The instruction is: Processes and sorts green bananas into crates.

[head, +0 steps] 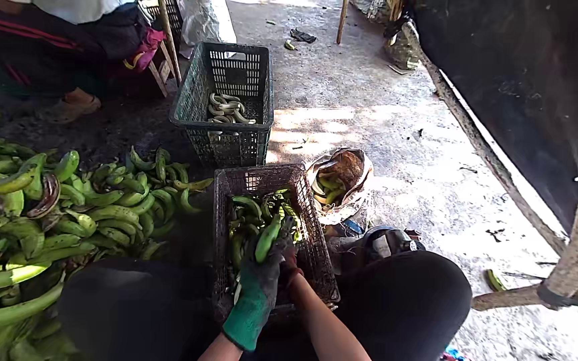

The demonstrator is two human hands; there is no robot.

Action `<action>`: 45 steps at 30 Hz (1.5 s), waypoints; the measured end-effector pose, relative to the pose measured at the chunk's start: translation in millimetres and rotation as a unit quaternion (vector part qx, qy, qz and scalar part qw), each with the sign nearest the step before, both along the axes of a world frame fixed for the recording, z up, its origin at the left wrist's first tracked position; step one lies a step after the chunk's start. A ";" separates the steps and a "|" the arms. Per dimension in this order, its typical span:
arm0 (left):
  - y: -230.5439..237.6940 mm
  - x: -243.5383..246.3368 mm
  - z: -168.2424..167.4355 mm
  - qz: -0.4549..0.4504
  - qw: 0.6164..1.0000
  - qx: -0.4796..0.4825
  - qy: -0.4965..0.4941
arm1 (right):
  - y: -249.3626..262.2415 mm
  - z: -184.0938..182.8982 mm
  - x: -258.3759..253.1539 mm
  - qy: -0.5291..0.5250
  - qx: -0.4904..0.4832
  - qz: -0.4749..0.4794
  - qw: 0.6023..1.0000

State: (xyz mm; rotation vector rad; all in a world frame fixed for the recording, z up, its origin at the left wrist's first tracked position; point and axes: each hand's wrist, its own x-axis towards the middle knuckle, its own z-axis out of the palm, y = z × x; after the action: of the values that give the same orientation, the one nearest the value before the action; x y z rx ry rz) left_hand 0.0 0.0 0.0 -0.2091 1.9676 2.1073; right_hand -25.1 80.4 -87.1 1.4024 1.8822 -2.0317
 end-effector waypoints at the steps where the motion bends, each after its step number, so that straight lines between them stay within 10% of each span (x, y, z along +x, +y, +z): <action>1: -3.6 8.3 13.6 -0.004 0.999 0.026 0.027 | 13.7 6.6 4.9 -0.068 0.066 0.047 0.994; 5: -33.3 -18.1 58.9 -0.037 0.977 0.110 0.179 | 37.0 -2.8 6.7 -0.139 0.155 0.171 0.963; 8: -50.7 -64.5 44.3 -0.066 0.942 0.281 0.171 | 40.2 2.5 -2.6 -0.121 0.110 0.090 0.982; 14: -53.6 -104.4 23.6 -0.089 0.971 0.092 0.202 | 35.1 38.4 21.7 0.080 -0.011 0.062 0.995; 18: -45.6 -103.1 6.1 -0.064 0.969 0.104 0.216 | 14.0 86.4 32.7 0.096 0.226 0.118 0.962; 21: -40.4 -97.6 4.5 -0.062 0.965 0.095 0.238 | -3.0 117.3 27.8 0.231 0.438 0.094 0.864; 27: -44.8 -101.3 30.4 -0.065 0.947 0.173 0.264 | -10.4 52.4 51.8 0.043 -0.003 0.258 0.965; 35: -34.1 -130.7 6.6 0.072 0.939 0.335 0.015 | -1.5 113.9 23.1 0.153 0.197 0.249 0.936; 45: -37.7 -129.1 -17.7 0.040 0.932 0.355 0.061 | -14.9 104.2 37.7 0.093 0.120 0.288 0.946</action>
State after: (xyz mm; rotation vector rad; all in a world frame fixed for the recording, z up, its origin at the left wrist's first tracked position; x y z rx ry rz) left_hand -129.1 -37.7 -17.7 -0.0149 1.1348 2.7742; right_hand 12.5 65.5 17.0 0.5749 2.3220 -1.7259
